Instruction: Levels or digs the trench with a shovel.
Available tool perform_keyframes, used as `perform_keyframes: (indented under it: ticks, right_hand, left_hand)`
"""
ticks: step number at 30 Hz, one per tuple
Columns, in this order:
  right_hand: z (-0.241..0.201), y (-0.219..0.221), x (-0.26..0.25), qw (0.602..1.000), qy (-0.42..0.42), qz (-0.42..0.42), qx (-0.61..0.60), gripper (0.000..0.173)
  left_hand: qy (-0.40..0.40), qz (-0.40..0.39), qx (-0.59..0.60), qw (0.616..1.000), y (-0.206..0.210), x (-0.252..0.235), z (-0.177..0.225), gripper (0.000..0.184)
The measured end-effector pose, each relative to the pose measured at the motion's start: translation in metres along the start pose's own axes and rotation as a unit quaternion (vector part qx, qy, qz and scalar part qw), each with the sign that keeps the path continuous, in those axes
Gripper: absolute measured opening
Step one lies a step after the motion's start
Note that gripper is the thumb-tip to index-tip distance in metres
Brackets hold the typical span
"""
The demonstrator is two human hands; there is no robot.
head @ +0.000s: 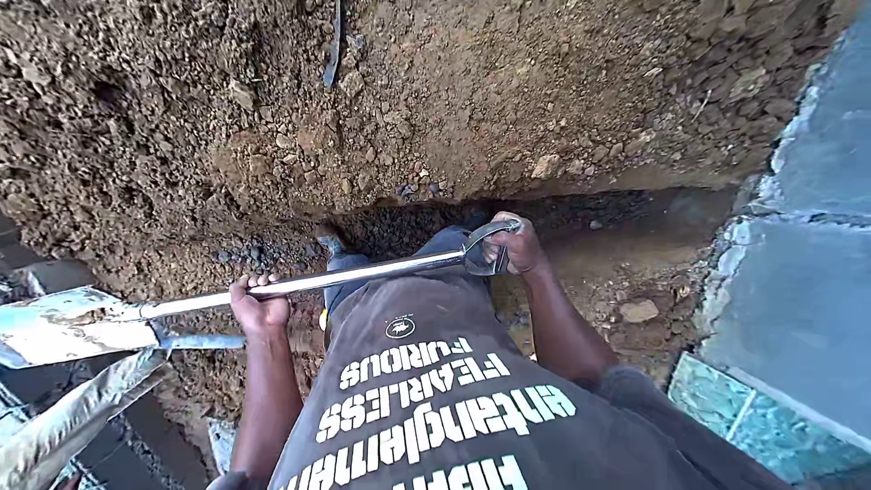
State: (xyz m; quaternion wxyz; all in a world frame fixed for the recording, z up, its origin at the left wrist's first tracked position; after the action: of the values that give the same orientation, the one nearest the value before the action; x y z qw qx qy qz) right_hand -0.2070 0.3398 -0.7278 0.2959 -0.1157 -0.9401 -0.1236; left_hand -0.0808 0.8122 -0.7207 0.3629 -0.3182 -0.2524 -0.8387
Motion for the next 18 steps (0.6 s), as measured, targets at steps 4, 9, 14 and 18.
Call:
perform_keyframes:
  ticks: [4,9,14,18]
  right_hand:
    - [0.013,0.117,-0.008,0.999,0.039,0.023,0.009,0.005]
    - [0.002,0.183,-0.007,0.998,0.04,0.001,0.041,0.005]
    - [-0.013,0.215,-0.006,0.997,0.026,0.012,0.073,0.006]
    - [-0.02,0.225,-0.001,0.996,0.015,0.016,0.083,0.006]
  left_hand:
    - [-0.02,0.013,0.012,1.0,-0.042,-0.083,0.07,0.027]
    - [-0.043,0.035,0.021,0.998,-0.081,-0.116,0.113,0.024]
    - [-0.069,0.061,0.028,0.995,-0.092,-0.129,0.126,0.023]
    - [-0.078,0.055,0.018,0.995,-0.088,-0.141,0.132,0.022]
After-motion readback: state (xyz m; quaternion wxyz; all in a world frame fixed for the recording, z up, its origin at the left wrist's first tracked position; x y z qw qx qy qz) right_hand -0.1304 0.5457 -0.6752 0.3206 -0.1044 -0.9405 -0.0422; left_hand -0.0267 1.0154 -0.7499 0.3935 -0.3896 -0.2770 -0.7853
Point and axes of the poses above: each hand's wrist, its own x-axis away from the middle knuckle, its own y-axis out of the palm, z = x × y, the point moved 1 cm from there along -x, towards the middle knuckle, and after that the axes turned 3 degrees about x, right-handed, at the moved point
